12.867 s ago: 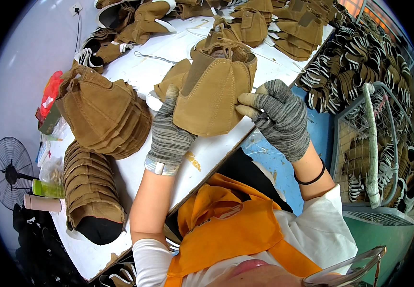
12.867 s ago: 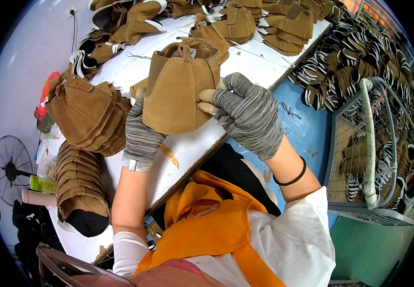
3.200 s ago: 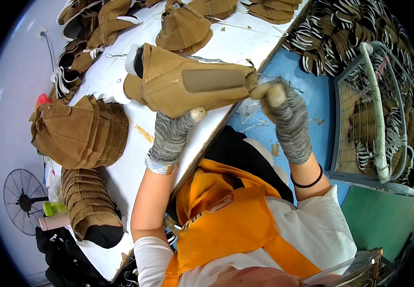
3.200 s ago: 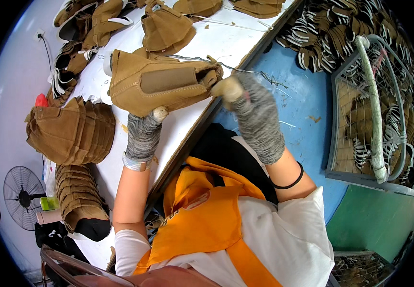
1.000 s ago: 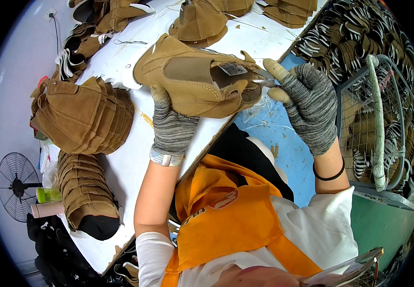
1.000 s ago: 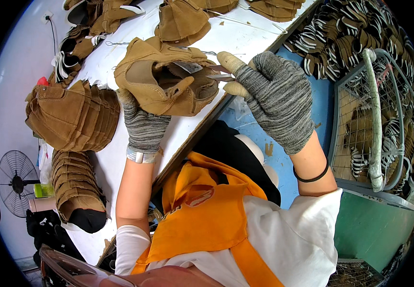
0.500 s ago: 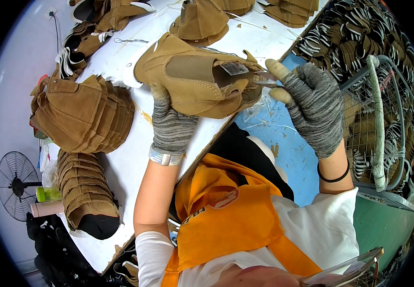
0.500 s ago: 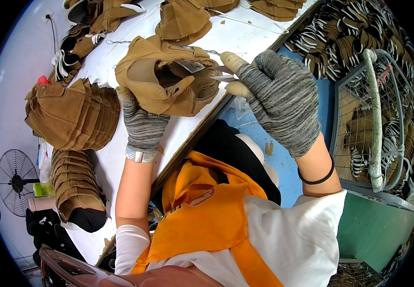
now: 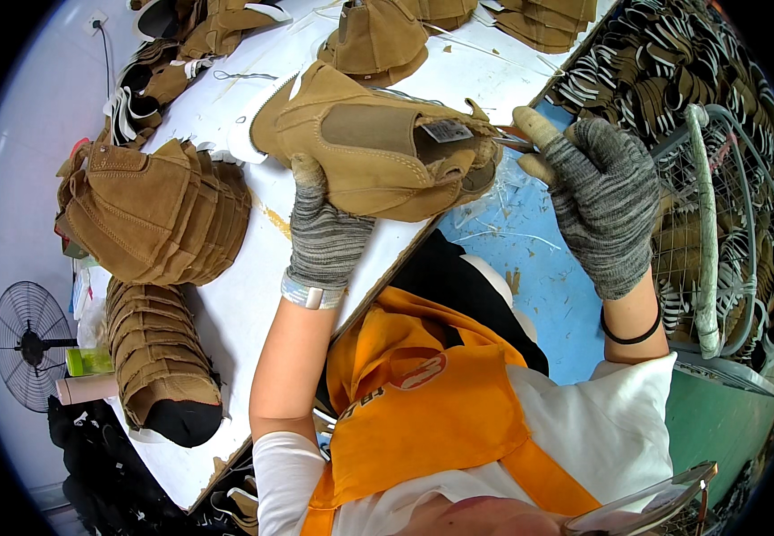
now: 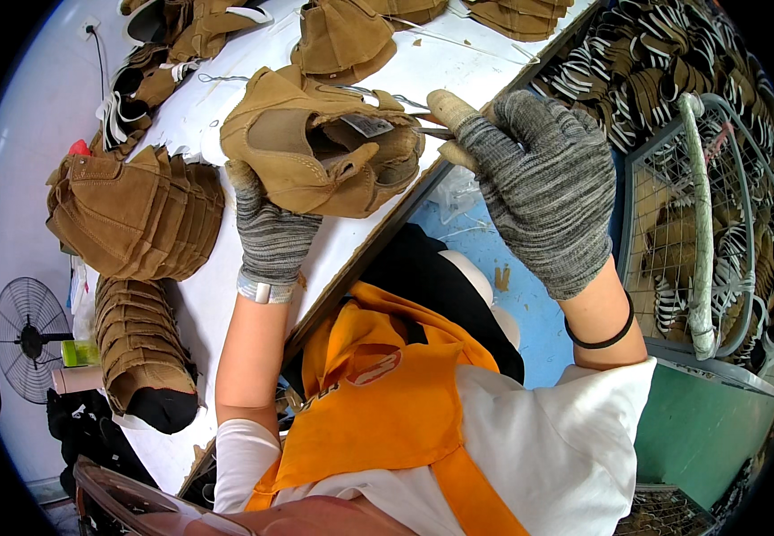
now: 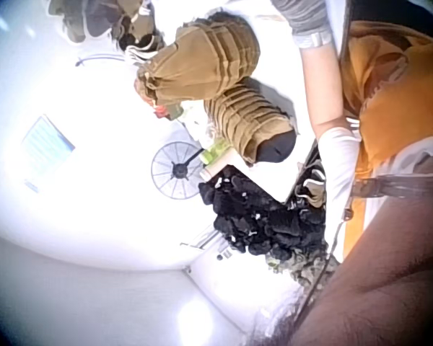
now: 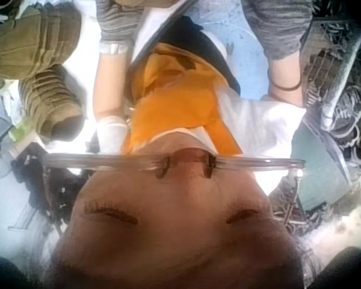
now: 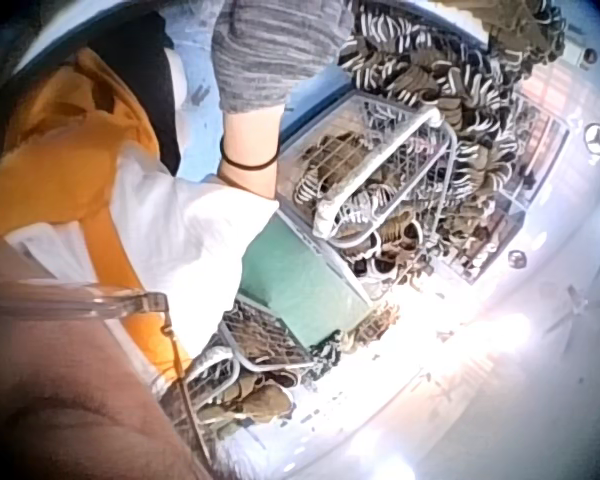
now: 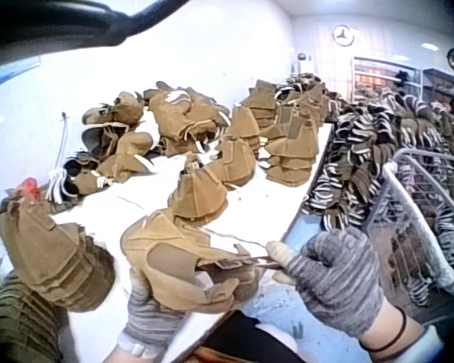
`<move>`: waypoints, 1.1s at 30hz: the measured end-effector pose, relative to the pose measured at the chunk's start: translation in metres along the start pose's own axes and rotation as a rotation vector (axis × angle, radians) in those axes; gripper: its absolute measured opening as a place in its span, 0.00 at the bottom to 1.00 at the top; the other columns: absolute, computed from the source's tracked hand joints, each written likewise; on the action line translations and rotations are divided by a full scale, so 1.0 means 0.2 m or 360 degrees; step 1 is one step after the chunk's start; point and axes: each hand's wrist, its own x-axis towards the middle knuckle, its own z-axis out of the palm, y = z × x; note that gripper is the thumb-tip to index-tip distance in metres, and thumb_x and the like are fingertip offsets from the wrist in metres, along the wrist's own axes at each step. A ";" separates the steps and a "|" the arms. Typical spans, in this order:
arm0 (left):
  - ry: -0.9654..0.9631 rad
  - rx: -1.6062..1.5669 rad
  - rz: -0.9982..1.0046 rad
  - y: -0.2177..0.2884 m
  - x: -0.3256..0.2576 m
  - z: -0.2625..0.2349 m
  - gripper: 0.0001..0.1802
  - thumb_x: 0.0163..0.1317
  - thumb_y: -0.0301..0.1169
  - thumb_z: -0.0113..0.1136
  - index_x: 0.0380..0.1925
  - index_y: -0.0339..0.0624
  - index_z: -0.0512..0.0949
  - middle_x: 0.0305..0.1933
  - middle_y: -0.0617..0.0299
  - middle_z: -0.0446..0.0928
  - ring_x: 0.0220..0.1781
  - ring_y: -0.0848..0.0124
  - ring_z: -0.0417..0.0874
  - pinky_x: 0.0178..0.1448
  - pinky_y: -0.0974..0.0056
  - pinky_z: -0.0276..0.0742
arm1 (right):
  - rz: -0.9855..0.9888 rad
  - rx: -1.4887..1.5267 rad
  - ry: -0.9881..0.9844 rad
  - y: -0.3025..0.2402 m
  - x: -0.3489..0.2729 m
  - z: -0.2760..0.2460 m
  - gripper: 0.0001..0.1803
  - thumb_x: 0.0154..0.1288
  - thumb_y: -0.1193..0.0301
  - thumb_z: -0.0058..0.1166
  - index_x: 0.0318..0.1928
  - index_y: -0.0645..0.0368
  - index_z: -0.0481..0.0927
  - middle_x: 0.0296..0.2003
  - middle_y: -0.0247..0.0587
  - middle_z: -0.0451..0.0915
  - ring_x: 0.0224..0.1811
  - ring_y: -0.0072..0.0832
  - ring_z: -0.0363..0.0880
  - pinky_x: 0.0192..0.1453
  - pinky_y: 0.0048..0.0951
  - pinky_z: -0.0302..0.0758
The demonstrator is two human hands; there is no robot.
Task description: The person trims excess threads from brown shoe uppers using a pair of snips, then stacks the uppers and threads them onto a wire loop.
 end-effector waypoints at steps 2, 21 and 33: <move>0.0003 0.0012 -0.0002 0.00 0.00 0.00 0.42 0.58 0.52 0.59 0.66 0.46 0.54 0.66 0.51 0.61 0.67 0.55 0.63 0.71 0.48 0.60 | -0.0006 -0.0035 0.0000 0.00 0.00 0.00 0.21 0.51 0.61 0.62 0.50 0.42 0.82 0.22 0.32 0.73 0.22 0.27 0.72 0.23 0.28 0.67; -0.0007 -0.0019 -0.0030 0.00 0.00 0.00 0.39 0.59 0.54 0.55 0.66 0.49 0.57 0.67 0.56 0.61 0.67 0.57 0.64 0.71 0.46 0.59 | -0.0199 -0.0109 0.0025 0.05 -0.02 0.07 0.24 0.52 0.65 0.60 0.53 0.39 0.79 0.24 0.31 0.71 0.22 0.27 0.71 0.24 0.29 0.68; 0.0005 -0.0051 -0.0048 0.00 0.00 0.00 0.40 0.58 0.53 0.58 0.65 0.47 0.56 0.65 0.52 0.61 0.66 0.56 0.64 0.71 0.49 0.61 | -0.0079 -0.0115 -0.0075 0.04 -0.03 0.10 0.25 0.56 0.64 0.58 0.57 0.36 0.76 0.22 0.31 0.69 0.19 0.26 0.70 0.20 0.28 0.67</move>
